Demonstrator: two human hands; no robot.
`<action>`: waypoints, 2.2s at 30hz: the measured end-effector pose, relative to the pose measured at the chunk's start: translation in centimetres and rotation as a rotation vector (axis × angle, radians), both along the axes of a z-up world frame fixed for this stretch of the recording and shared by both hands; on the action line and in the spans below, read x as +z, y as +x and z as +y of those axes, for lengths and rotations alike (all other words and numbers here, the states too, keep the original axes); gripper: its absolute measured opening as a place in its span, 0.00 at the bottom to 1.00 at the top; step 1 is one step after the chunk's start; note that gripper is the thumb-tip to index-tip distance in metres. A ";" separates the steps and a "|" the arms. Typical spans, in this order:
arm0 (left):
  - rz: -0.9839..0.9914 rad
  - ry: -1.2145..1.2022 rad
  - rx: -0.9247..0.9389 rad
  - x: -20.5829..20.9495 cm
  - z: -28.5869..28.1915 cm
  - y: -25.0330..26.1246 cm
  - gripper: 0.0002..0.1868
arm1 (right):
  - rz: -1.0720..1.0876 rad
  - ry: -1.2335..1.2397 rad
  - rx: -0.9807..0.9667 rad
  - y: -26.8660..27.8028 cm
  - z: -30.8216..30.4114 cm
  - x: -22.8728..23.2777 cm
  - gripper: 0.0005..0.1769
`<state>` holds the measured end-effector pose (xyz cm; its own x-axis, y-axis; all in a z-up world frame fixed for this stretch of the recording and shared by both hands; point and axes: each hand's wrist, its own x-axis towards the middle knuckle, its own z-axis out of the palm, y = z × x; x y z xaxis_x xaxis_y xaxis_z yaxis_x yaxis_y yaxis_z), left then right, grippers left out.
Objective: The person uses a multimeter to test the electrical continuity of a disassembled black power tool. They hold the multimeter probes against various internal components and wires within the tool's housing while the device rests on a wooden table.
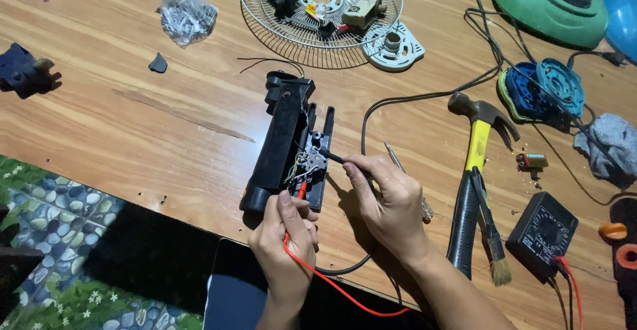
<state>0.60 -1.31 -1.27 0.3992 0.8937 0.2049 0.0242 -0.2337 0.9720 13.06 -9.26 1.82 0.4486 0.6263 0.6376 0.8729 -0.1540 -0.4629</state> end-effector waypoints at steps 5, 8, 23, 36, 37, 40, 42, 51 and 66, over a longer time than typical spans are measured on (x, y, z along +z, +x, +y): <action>-0.013 -0.048 -0.011 0.0 0.0 0.0 0.22 | -0.006 0.001 -0.006 0.1 0.0 0.0 0.06; -0.008 -0.030 0.001 0.1 -0.1 0.1 0.22 | -0.006 0.000 0.001 0.0 0.0 0.1 0.06; 0.009 0.000 0.017 0.0 -0.2 0.1 0.22 | 0.002 -0.003 0.001 0.0 -0.1 0.1 0.06; 0.002 -0.016 0.014 0.0 -0.1 0.1 0.22 | -0.016 -0.009 -0.005 0.1 0.0 0.2 0.06; 0.003 -0.017 0.014 0.0 -0.1 0.0 0.22 | -0.015 -0.010 -0.005 0.1 0.0 0.1 0.06; 0.015 -0.017 0.003 0.2 0.0 0.1 0.22 | -0.009 -0.005 0.000 0.2 0.1 0.2 0.06; 0.020 -0.031 0.003 0.1 0.0 0.0 0.22 | -0.012 -0.007 0.005 0.1 0.0 0.1 0.06; -0.004 -0.003 -0.004 0.2 -0.1 0.0 0.22 | 0.009 0.002 0.008 0.0 0.0 0.1 0.05; -0.019 0.020 0.006 -0.1 -0.2 0.1 0.21 | 0.014 0.001 0.014 0.0 -0.1 0.1 0.05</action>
<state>0.67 -1.48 -1.40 0.3896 0.8917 0.2306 0.0073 -0.2534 0.9673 13.04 -9.33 1.89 0.4492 0.6318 0.6317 0.8682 -0.1418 -0.4755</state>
